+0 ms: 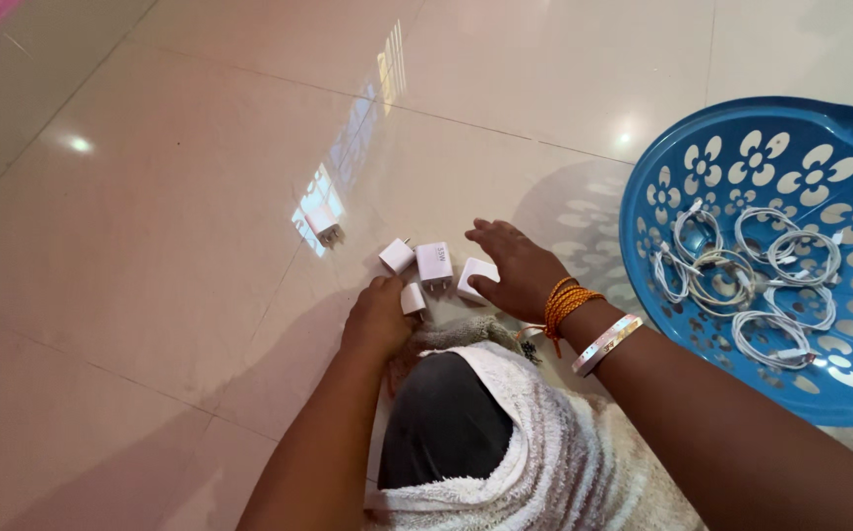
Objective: The person sits on the floor and picks up white charging cables and power adapters, placing the adapters into a blue plastic basket one by one.
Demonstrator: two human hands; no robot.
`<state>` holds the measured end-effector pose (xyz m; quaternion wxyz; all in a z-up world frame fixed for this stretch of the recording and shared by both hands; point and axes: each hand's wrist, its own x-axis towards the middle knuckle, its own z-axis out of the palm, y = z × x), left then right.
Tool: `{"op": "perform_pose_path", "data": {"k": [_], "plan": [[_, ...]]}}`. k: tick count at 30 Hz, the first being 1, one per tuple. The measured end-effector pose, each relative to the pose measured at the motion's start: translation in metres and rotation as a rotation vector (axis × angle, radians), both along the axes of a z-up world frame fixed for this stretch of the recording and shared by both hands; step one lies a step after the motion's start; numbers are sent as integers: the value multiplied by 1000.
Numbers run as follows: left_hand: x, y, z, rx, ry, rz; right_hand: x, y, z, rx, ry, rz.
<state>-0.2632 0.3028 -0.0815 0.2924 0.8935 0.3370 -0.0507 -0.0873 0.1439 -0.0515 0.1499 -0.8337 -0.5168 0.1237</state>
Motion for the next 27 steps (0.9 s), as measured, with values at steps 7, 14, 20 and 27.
{"op": "perform_pose_path", "data": {"k": [7,14,20,27], "plan": [[0,-5,-9,19,-35,63,-11,2,1,-75,33,-5],[7,-4,6,-72,-278,130,-18,5,8,-39,70,21],[32,-4,21,-237,-412,18,-17,3,14,101,89,24],[49,-18,41,-258,-391,-80,-9,-8,22,146,59,-61]]}}
